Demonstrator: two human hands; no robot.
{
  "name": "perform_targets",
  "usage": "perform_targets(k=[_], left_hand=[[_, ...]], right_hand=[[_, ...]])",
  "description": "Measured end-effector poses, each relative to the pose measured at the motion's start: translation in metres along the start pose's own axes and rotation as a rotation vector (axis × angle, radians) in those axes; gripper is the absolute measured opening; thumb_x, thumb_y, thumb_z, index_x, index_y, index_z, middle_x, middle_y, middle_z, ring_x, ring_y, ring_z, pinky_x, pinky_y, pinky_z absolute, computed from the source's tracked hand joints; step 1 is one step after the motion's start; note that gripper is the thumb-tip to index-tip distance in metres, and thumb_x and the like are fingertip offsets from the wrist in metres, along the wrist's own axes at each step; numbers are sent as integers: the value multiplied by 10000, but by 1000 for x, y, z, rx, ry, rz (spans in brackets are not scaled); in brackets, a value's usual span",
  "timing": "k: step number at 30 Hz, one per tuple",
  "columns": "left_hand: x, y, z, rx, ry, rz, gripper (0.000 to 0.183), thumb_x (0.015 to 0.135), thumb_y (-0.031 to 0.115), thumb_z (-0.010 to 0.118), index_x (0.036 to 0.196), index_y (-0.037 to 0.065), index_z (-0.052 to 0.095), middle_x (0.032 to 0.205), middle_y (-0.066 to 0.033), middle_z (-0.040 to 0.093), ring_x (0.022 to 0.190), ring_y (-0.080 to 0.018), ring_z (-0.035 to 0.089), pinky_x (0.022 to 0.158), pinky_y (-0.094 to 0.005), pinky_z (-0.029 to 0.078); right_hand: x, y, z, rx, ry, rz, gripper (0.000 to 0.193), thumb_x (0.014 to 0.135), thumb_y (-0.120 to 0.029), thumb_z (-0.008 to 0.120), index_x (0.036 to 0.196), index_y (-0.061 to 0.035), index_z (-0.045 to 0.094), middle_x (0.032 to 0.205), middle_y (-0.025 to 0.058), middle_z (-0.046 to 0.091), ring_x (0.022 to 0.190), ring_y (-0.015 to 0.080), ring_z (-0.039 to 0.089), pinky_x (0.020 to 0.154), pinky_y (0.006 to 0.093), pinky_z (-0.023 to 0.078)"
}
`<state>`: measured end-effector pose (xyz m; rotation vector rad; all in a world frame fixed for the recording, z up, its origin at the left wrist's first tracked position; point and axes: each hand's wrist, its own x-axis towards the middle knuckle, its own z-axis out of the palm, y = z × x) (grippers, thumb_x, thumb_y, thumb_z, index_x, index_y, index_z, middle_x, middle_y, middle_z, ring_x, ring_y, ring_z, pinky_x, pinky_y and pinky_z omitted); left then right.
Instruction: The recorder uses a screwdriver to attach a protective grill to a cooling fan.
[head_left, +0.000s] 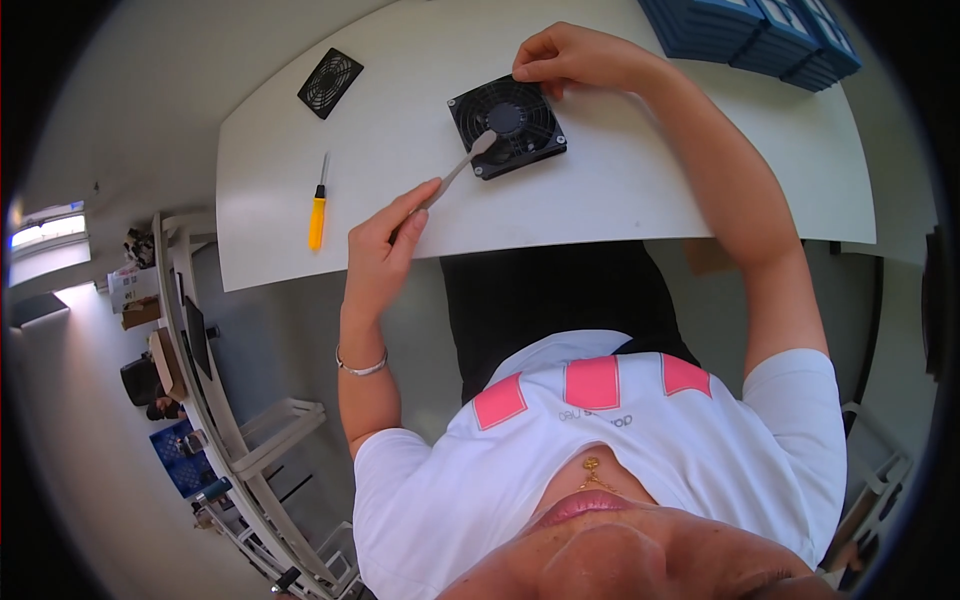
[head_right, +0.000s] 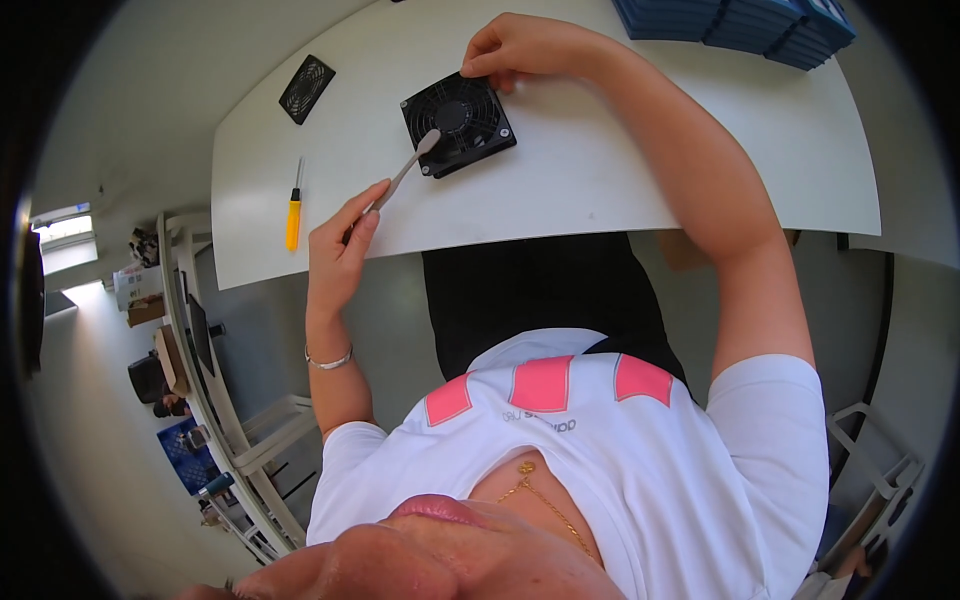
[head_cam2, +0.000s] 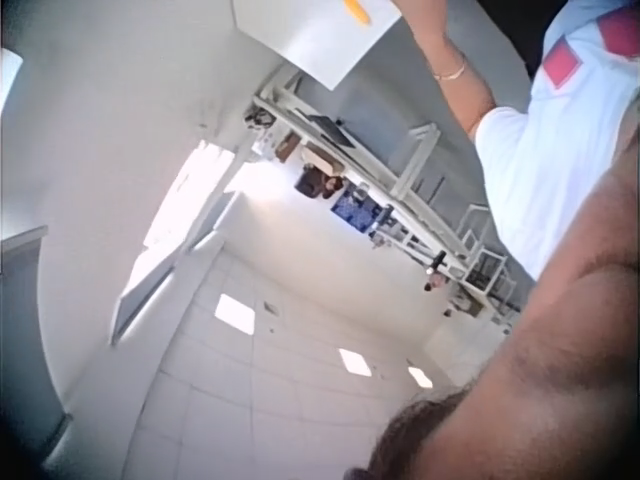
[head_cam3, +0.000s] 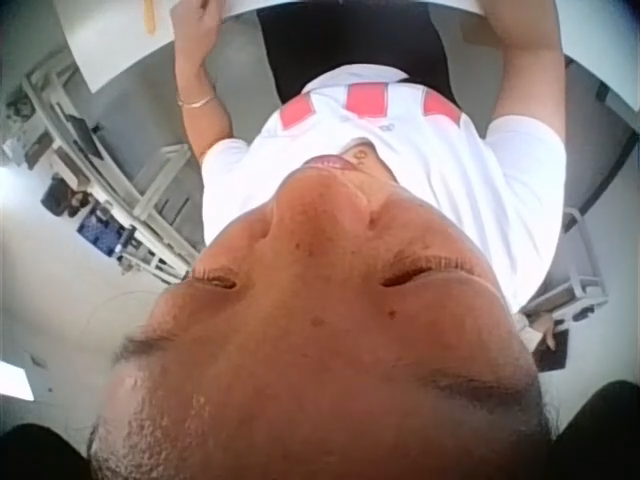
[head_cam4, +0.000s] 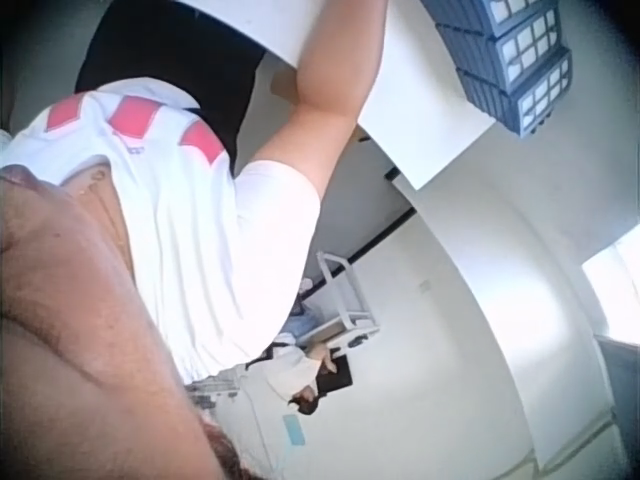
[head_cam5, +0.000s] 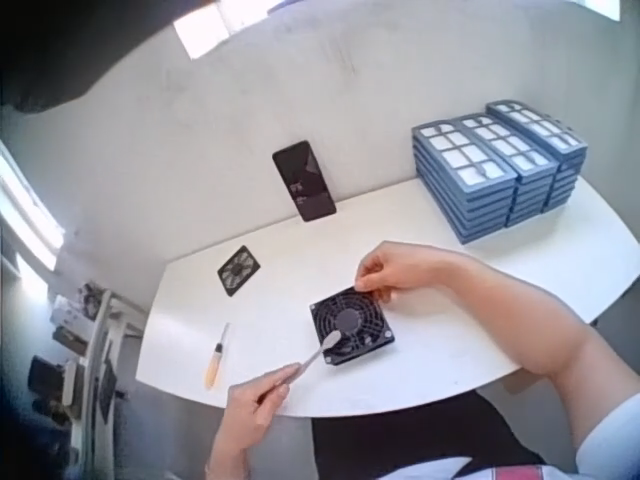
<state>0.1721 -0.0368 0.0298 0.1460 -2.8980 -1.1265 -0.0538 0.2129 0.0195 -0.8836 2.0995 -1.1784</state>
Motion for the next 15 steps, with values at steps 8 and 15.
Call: perform_targets(k=[8,15], left_hand=[[15,-15,21,35,345,167,296,947,79,561,1225,92,665,1078,-150,709,897,-251,691,793,-315,516],[65,-47,-2,343,371,-24,214,955,166,563,1125,75,658,1008,-169,688,860,-338,660,791,-398,520]], right_hand=[[5,5,0,44,-32,-38,256,931,-318,624,955,-67,672,753,-16,606,663,55,558,611,212,407],[6,10,2,91,-32,65,240,929,-317,648,966,-80,661,752,-41,579,684,48,538,621,196,416]])
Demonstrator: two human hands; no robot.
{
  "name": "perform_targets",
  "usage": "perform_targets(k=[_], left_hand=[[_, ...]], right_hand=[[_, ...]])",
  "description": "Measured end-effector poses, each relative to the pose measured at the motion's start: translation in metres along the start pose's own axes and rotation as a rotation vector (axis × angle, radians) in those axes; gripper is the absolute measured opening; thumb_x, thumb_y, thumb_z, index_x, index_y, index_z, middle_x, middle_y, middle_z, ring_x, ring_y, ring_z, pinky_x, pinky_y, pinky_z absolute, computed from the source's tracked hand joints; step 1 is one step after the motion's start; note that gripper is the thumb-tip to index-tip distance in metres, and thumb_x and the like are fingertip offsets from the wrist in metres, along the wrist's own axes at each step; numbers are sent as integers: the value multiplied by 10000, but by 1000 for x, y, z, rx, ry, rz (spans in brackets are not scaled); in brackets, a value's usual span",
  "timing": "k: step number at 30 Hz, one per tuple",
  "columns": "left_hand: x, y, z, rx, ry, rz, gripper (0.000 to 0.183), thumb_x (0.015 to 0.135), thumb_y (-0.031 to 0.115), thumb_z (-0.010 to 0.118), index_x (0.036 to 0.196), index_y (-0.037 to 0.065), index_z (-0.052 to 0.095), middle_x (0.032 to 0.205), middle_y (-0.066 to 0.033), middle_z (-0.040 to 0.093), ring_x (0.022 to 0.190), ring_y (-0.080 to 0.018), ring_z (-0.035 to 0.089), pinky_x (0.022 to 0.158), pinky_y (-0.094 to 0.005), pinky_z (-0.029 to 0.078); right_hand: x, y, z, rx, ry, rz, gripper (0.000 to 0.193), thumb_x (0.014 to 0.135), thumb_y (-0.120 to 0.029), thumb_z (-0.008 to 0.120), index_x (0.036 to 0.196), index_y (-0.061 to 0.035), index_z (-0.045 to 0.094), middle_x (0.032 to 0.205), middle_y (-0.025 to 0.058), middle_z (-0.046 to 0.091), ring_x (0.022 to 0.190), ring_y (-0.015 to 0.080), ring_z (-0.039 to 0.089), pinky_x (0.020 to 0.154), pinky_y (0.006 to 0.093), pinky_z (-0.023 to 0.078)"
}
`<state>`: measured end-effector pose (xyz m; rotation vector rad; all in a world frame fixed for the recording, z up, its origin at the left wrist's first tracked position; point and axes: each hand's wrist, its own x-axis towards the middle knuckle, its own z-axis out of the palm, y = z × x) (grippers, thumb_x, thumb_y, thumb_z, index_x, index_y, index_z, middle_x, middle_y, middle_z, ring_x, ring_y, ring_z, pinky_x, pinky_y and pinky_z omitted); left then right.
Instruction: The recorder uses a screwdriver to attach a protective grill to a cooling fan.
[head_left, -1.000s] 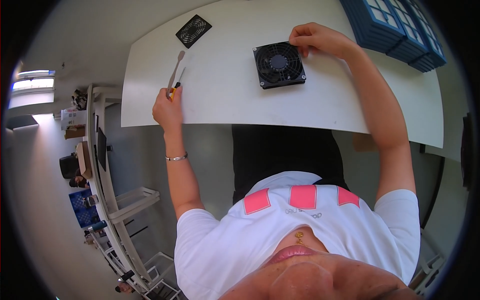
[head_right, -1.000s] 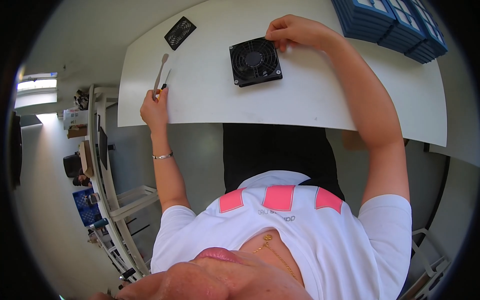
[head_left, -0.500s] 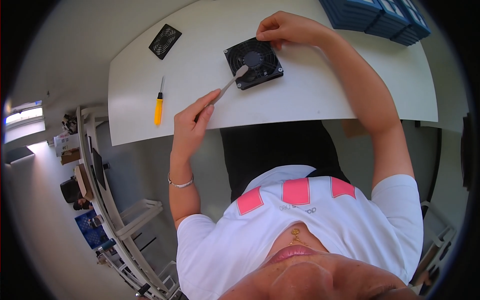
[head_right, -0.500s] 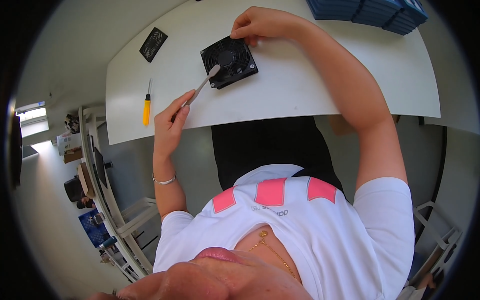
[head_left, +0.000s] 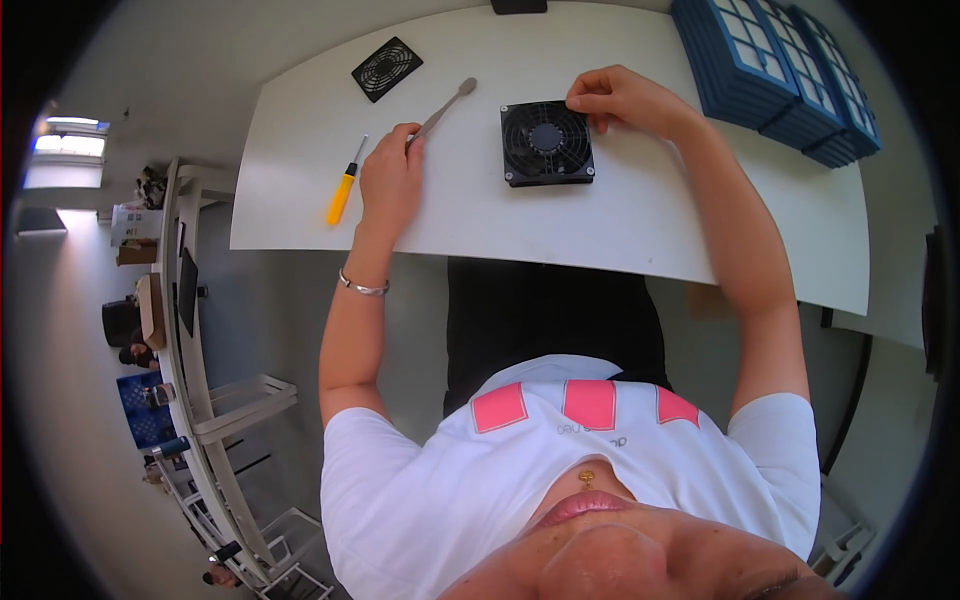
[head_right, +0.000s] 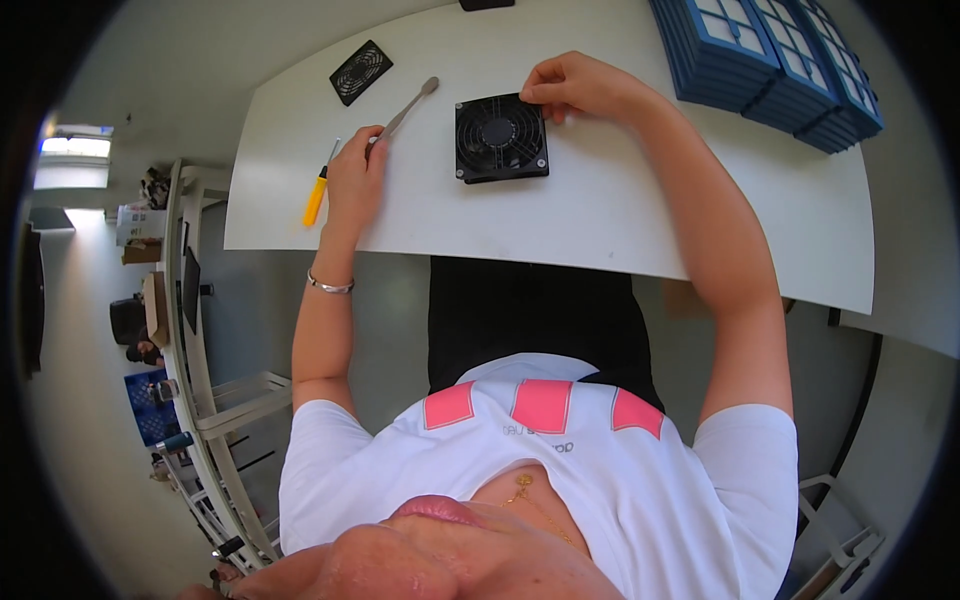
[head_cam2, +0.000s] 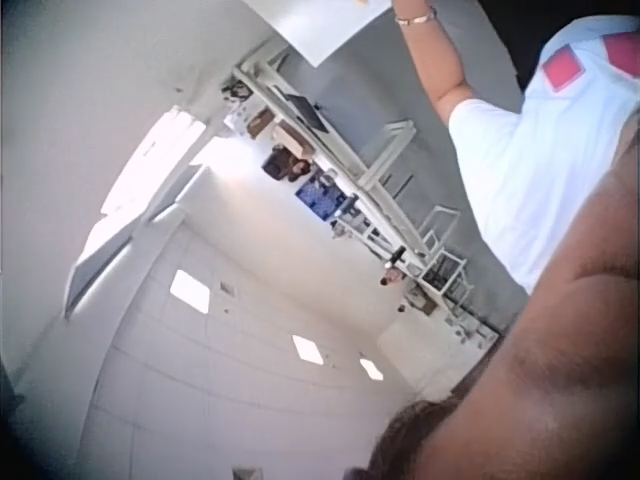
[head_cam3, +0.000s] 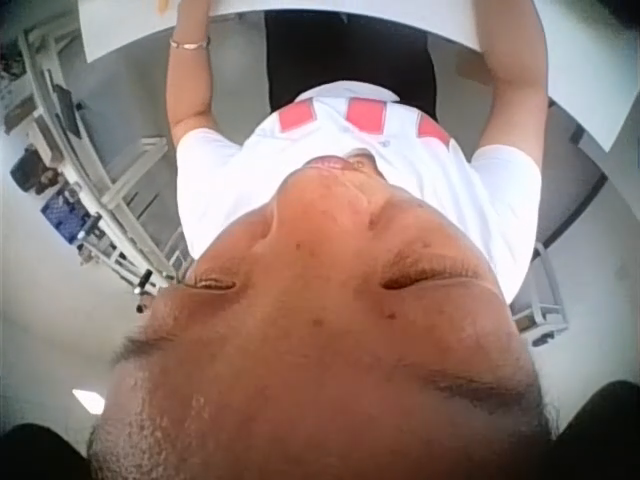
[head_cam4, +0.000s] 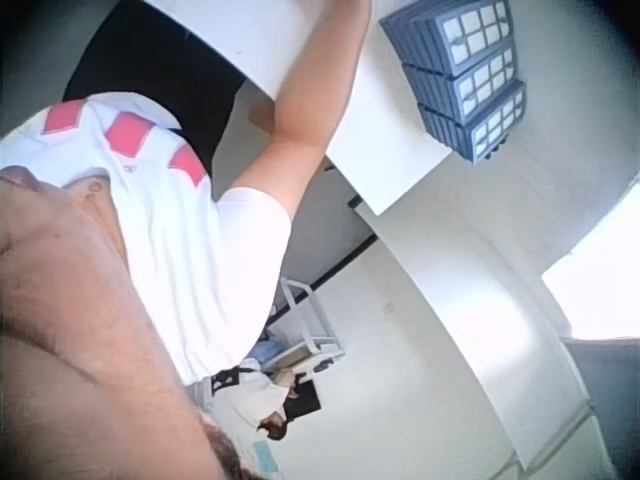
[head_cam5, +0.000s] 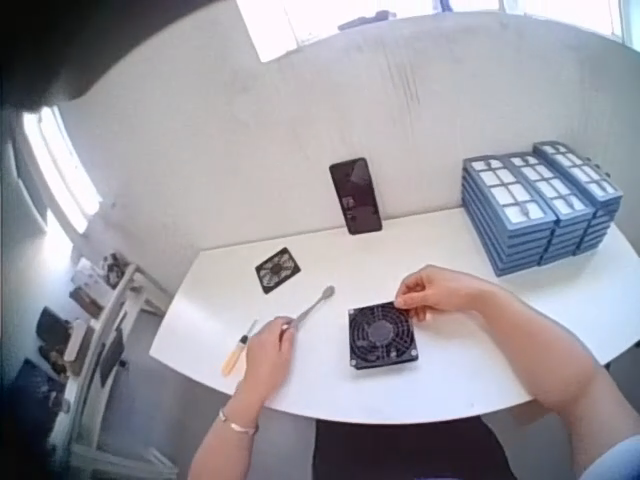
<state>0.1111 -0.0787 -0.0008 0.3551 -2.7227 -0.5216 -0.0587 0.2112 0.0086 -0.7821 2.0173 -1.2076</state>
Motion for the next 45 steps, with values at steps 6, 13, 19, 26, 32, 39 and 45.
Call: perform_targets(k=[6,13,19,26,32,39,45], left_hand=[[77,-33,-7,184,-27,159,447,865,325,727,1212,63,623,1230,-192,589,1093,-315,599,892,-398,495],[166,-77,-15,250,-278,121,1007,711,449,842,1496,62,344,1461,-236,430,1362,-347,413,1123,-404,357],[153,-62,-7,300,-216,1,952,717,565,786,1467,122,403,1344,-209,531,1230,-353,526,1016,-434,450],[98,1,-23,-750,-210,-102,767,933,674,427,1428,88,439,1271,-168,600,1169,-273,585,985,-479,462],[16,52,-10,-1596,-814,-375,743,988,637,258,1398,45,442,1316,-238,575,1165,-387,603,949,-441,508],[4,52,4,-1098,-585,-360,444,1034,353,455,1338,34,507,1054,-131,702,924,-208,689,805,-323,557],[21,6,9,289,141,288,437,884,191,677,1299,124,559,1131,-146,654,1103,-265,618,919,-362,495]], right_hand=[[0,-4,-2,42,-28,9,224,915,-307,660,950,-85,655,774,-42,584,679,52,527,613,196,402],[2,-1,-2,91,11,-20,189,940,-262,614,961,-76,638,741,-34,558,615,49,479,552,210,366],[20,22,-9,271,222,-84,185,924,-203,584,953,-29,641,700,0,532,549,68,450,498,231,330],[38,61,-32,-94,800,-173,292,892,-295,611,1007,-36,685,772,109,645,798,255,642,782,337,507],[25,27,-10,-359,1073,-77,439,890,-377,638,1220,-92,587,1216,134,530,1059,315,598,906,404,484],[3,-13,43,-440,754,-692,282,903,-244,666,1137,-97,616,1138,109,567,996,296,603,856,384,490],[-3,-16,52,-558,399,-654,436,865,-389,707,1190,-113,618,1221,107,577,1192,286,530,977,391,467]])
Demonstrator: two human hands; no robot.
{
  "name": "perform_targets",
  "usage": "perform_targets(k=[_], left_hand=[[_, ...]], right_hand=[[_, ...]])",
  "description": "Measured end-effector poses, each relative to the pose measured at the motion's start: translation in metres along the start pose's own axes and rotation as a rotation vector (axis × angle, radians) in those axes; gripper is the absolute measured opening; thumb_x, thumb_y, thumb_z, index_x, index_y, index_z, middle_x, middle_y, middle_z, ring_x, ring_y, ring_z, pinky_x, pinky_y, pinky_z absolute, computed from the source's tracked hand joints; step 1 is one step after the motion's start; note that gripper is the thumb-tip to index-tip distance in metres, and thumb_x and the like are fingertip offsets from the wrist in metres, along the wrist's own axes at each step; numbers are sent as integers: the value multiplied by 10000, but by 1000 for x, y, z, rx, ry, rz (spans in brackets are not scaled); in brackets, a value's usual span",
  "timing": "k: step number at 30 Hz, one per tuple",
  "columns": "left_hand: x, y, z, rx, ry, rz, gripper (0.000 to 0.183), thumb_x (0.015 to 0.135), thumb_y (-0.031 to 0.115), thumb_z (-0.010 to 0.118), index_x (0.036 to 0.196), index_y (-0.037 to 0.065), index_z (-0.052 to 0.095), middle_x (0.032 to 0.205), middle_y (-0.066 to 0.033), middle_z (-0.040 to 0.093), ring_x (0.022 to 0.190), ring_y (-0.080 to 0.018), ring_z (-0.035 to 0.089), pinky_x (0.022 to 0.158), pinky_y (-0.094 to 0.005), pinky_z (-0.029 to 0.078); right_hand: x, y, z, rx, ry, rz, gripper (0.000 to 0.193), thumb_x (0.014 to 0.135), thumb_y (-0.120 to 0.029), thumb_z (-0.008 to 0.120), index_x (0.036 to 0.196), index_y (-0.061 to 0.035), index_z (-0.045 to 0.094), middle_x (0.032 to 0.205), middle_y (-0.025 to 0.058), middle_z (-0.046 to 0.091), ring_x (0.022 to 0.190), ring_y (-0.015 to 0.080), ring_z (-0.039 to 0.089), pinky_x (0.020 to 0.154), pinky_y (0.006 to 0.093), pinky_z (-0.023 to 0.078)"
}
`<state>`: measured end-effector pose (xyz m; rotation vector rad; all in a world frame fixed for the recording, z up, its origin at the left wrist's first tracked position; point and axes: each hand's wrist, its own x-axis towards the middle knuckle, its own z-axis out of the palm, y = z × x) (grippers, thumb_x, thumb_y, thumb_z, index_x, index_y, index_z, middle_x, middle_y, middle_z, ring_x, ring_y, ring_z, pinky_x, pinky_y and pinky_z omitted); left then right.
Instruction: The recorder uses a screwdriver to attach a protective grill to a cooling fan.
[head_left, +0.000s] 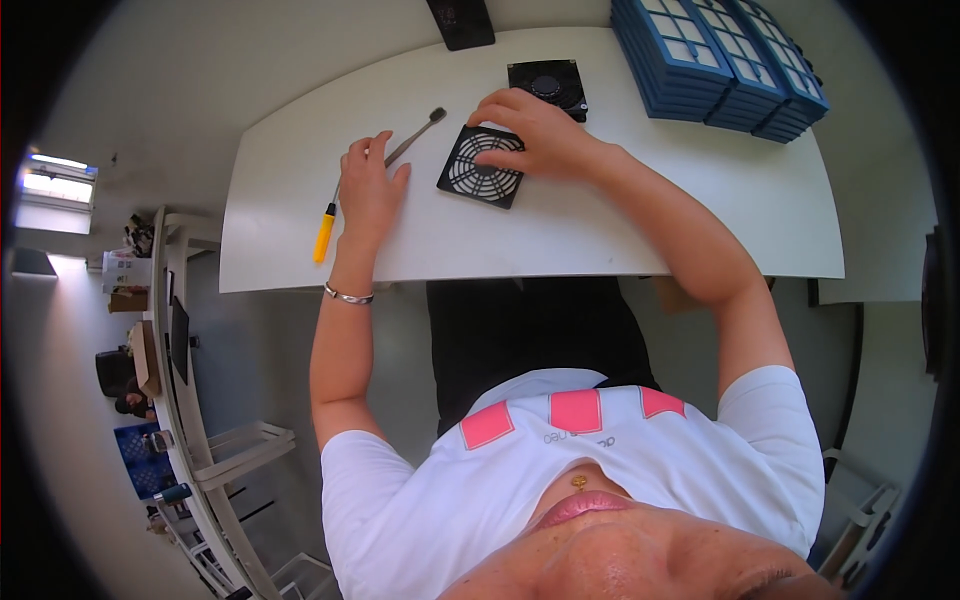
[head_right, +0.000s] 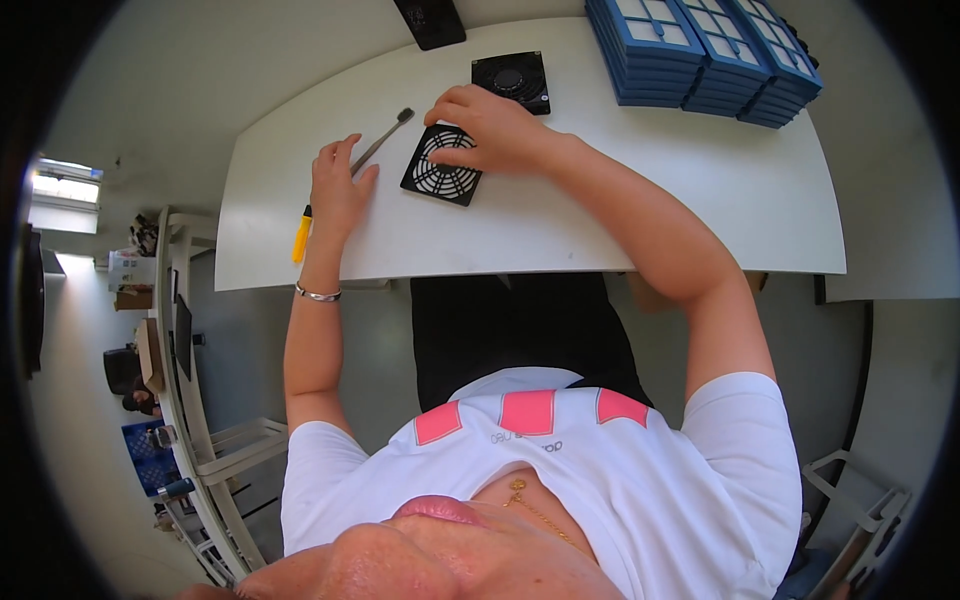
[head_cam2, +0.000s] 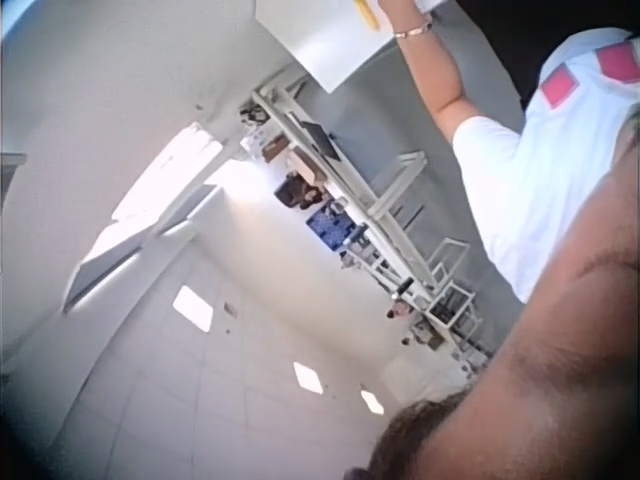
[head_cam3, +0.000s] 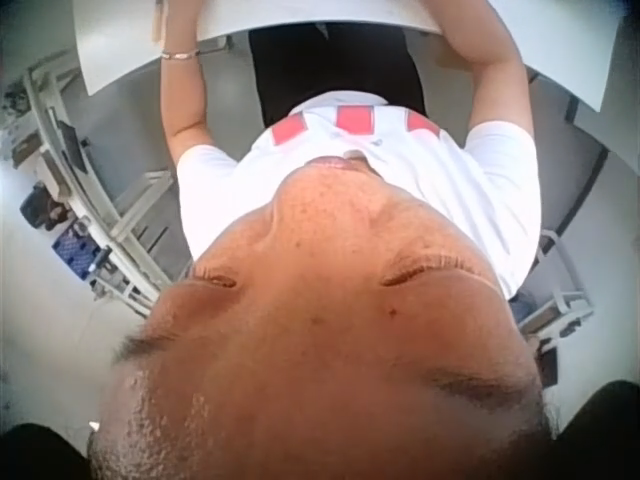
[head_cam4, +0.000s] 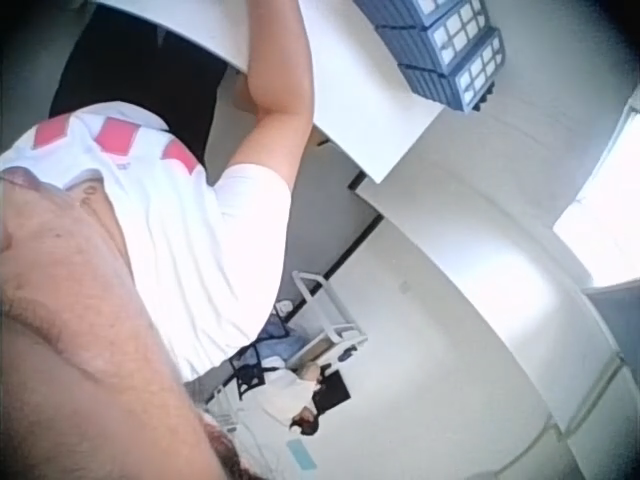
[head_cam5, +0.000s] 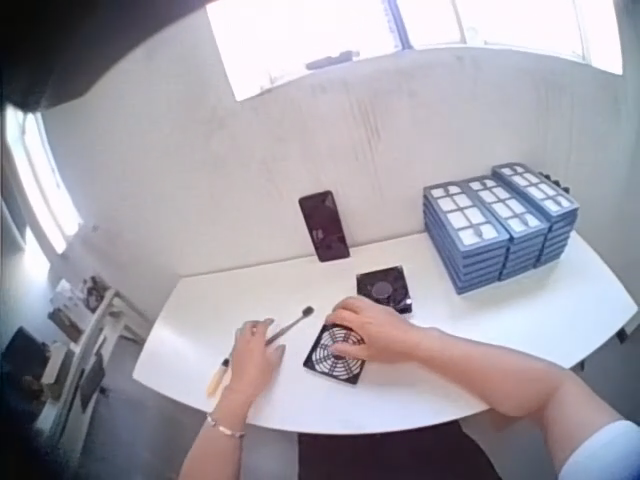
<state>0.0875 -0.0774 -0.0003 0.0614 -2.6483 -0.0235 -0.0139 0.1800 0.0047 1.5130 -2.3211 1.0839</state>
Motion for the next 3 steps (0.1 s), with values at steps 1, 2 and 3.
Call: perform_targets(k=[1,2,3], left_hand=[[3,-10,4,-6,5,-2,437,884,191,677,1299,124,559,1131,-146,654,1103,-265,618,919,-362,495],[8,-22,8,-77,-216,-81,445,898,224,674,1310,109,550,1254,-139,587,1170,-267,569,937,-372,489],[17,-31,9,-149,-437,-157,457,913,257,670,1321,94,542,1377,-131,520,1236,-269,521,956,-383,482]], right_hand=[[0,-2,1,-8,-3,-1,436,865,-389,707,1190,-113,618,1221,107,577,1192,286,530,977,391,467],[-2,-4,4,-73,-62,-11,562,819,-432,744,1263,-129,580,1255,137,557,1209,296,517,1015,402,441],[-4,-6,8,-140,-120,-21,695,774,-475,782,1336,-145,542,1288,168,536,1226,305,504,1054,413,415]])
